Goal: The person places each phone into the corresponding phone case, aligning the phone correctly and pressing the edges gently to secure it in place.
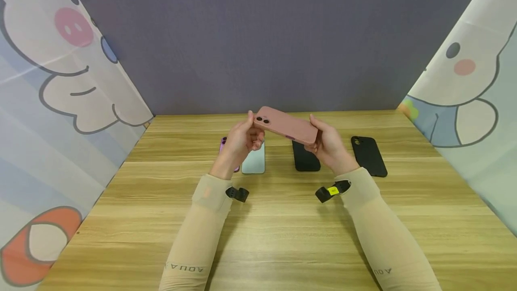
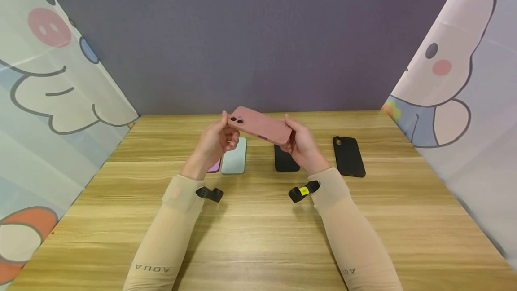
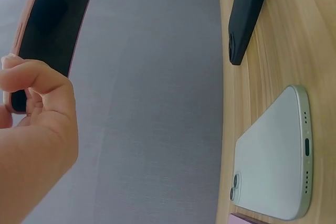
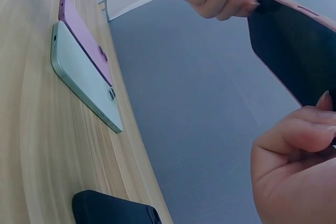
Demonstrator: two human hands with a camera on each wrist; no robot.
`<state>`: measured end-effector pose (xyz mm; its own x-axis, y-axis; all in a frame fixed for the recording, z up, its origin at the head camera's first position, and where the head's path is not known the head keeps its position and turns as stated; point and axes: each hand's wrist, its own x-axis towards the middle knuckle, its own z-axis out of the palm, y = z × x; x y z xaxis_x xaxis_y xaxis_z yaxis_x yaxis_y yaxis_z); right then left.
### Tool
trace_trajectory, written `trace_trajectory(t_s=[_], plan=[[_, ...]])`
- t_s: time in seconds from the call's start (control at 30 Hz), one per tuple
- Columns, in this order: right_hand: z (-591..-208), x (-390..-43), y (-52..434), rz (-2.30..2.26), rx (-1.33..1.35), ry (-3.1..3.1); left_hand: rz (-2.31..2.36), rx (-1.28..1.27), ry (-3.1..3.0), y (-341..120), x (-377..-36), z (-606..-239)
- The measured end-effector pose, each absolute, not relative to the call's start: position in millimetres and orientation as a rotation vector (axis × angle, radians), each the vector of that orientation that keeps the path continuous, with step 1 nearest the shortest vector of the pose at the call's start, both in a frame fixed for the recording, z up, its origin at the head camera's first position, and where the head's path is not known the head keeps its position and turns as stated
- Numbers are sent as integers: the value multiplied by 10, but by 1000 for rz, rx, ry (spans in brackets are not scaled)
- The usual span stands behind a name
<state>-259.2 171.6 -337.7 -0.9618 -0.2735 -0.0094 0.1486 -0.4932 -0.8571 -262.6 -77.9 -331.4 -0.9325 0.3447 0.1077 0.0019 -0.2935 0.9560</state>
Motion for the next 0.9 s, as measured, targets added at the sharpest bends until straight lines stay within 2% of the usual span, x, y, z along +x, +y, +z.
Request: trace_trajectory(t_s=[0.47,0.9], plan=[[-3342,-2555,1649,-2555,-133,1433,2317,473,1691,-745,-2605,-3293],[-3383,-2532,1570,-2470,-266,1557,2221,508,1834,-720,-2598,-3312]])
